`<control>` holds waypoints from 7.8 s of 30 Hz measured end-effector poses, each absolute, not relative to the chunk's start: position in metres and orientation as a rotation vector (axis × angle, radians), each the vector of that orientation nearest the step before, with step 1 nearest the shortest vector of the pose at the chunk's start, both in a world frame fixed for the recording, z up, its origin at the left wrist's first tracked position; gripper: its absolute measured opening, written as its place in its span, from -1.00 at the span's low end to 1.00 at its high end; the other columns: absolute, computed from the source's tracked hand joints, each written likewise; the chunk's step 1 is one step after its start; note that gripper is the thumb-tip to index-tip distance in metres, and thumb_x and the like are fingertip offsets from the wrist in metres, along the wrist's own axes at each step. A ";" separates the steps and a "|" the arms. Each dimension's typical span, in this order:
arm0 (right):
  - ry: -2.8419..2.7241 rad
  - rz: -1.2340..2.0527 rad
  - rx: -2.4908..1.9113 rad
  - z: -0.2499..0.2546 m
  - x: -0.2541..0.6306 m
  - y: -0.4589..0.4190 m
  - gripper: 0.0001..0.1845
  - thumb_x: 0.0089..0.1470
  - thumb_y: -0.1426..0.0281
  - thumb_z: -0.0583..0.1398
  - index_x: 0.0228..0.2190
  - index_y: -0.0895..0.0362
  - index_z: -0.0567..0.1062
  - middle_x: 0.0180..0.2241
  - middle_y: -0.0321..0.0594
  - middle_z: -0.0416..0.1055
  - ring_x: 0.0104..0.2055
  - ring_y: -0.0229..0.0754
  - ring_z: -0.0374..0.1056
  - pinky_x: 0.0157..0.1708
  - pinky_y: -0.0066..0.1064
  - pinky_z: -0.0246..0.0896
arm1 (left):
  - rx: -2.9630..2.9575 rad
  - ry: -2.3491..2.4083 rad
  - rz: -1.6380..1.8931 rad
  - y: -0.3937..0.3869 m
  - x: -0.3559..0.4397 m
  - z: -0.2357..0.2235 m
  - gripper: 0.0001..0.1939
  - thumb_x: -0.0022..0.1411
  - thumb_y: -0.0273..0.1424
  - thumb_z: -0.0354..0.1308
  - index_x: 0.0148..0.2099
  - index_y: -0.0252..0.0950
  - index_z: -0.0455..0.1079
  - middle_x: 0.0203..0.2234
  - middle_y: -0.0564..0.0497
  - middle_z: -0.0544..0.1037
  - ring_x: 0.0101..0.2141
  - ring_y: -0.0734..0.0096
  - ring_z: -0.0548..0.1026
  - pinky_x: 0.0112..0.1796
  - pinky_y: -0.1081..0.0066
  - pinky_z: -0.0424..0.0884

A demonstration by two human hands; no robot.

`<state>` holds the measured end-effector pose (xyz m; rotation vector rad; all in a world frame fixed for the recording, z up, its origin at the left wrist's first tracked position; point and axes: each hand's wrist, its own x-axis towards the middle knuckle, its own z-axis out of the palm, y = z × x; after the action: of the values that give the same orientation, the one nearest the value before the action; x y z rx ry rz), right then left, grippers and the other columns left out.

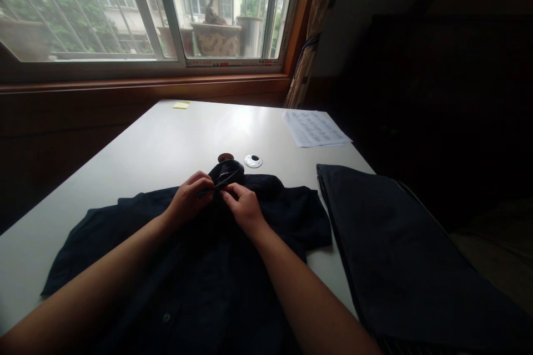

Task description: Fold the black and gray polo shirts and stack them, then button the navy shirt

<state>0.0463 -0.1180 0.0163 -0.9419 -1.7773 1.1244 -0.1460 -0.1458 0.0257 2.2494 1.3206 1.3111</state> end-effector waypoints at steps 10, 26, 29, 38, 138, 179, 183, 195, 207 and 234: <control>-1.690 1.278 -0.851 0.016 0.046 -0.115 -0.74 0.18 0.27 0.23 -0.13 0.07 0.61 -0.14 -0.21 0.59 -0.03 -0.03 0.47 0.01 -0.24 0.31 | 2.202 1.234 1.346 -0.141 -0.149 0.024 -0.97 0.33 -0.44 0.16 -0.19 -0.21 0.41 -0.22 -0.02 0.43 -0.21 0.36 0.48 -0.17 0.36 0.45; -1.586 1.417 -0.829 0.017 0.047 -0.116 -0.76 0.05 0.33 0.29 -0.19 0.11 0.56 -0.23 -0.23 0.56 -0.14 -0.10 0.46 -0.10 -0.31 0.31 | 2.250 1.288 1.362 -0.141 -0.148 0.022 -0.93 0.33 -0.44 0.18 -0.14 -0.19 0.45 -0.21 -0.01 0.42 -0.20 0.35 0.49 -0.17 0.35 0.47; -1.601 1.420 -0.826 0.016 0.048 -0.115 -0.78 0.06 0.32 0.28 -0.21 0.10 0.57 -0.28 -0.27 0.54 -0.18 -0.12 0.44 -0.13 -0.33 0.29 | 2.263 1.257 1.346 -0.141 -0.150 0.022 -0.85 0.33 -0.45 0.19 -0.07 -0.15 0.47 -0.20 -0.01 0.42 -0.18 0.36 0.48 -0.17 0.36 0.48; -1.595 1.448 -0.848 0.020 0.048 -0.116 -0.77 0.07 0.21 0.30 -0.28 0.10 0.56 -0.36 -0.32 0.50 -0.32 -0.19 0.39 -0.28 -0.38 0.28 | 2.314 1.246 1.329 -0.142 -0.152 0.022 -0.88 0.33 -0.45 0.18 -0.10 -0.18 0.48 -0.21 0.00 0.42 -0.21 0.39 0.49 -0.21 0.41 0.48; -2.986 0.176 -1.056 0.075 0.060 -0.212 -0.67 0.04 0.42 0.21 -0.14 0.24 0.59 0.18 0.02 0.34 0.26 0.22 0.10 0.08 -0.08 0.26 | 2.279 1.925 0.971 -0.112 -0.213 0.002 -0.83 0.28 -0.28 0.20 -0.11 -0.19 0.53 -0.14 -0.11 0.50 0.04 0.02 0.32 0.11 0.08 0.29; -2.376 0.325 -1.265 0.021 0.020 -0.162 -0.93 0.13 0.36 0.19 -0.31 0.09 0.44 -0.27 -0.21 0.45 -0.18 -0.11 0.35 -0.11 -0.33 0.19 | 1.990 1.556 0.694 -0.190 -0.183 0.034 -0.88 0.20 -0.40 0.18 -0.22 -0.23 0.52 -0.29 -0.03 0.51 -0.30 0.30 0.52 -0.25 0.38 0.41; -2.335 0.359 -1.252 0.021 0.020 -0.162 -0.90 0.12 0.40 0.19 -0.27 0.09 0.48 -0.25 -0.21 0.46 -0.18 -0.12 0.36 -0.12 -0.34 0.20 | 2.035 1.602 0.660 -0.191 -0.180 0.034 -0.89 0.27 -0.40 0.11 -0.24 -0.20 0.48 -0.29 -0.01 0.48 -0.32 0.33 0.49 -0.29 0.41 0.37; -2.201 0.519 -1.205 0.024 0.023 -0.155 -0.91 0.17 0.41 0.21 -0.35 0.07 0.55 -0.34 -0.27 0.47 -0.23 -0.17 0.39 -0.16 -0.39 0.23 | 1.973 1.641 0.758 -0.193 -0.172 0.046 -0.86 0.30 -0.40 0.08 -0.26 -0.20 0.47 -0.31 -0.02 0.55 -0.28 0.27 0.51 -0.24 0.37 0.38; -1.974 0.974 -1.024 0.029 0.023 -0.152 -0.89 0.12 0.43 0.24 -0.36 0.09 0.61 -0.37 -0.27 0.53 -0.30 -0.21 0.44 -0.23 -0.41 0.29 | 1.660 1.622 0.825 -0.193 -0.161 0.044 -0.90 0.17 -0.31 0.20 -0.29 -0.20 0.49 -0.38 0.03 0.61 -0.32 0.25 0.55 -0.31 0.38 0.41; -1.801 1.518 -0.802 0.022 0.044 -0.119 -0.87 0.05 0.33 0.30 -0.34 0.12 0.58 -0.24 -0.21 0.52 -0.16 -0.13 0.43 -0.08 -0.29 0.28 | 1.158 1.339 1.071 -0.189 -0.155 0.030 -0.70 0.09 -0.26 0.36 -0.27 -0.28 0.34 -0.42 0.09 0.50 -0.43 0.39 0.56 -0.38 0.40 0.49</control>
<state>0.0437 -0.1191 0.0224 -0.8024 -1.8007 1.5176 -0.1551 -0.1886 0.0298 1.1578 1.3393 1.0710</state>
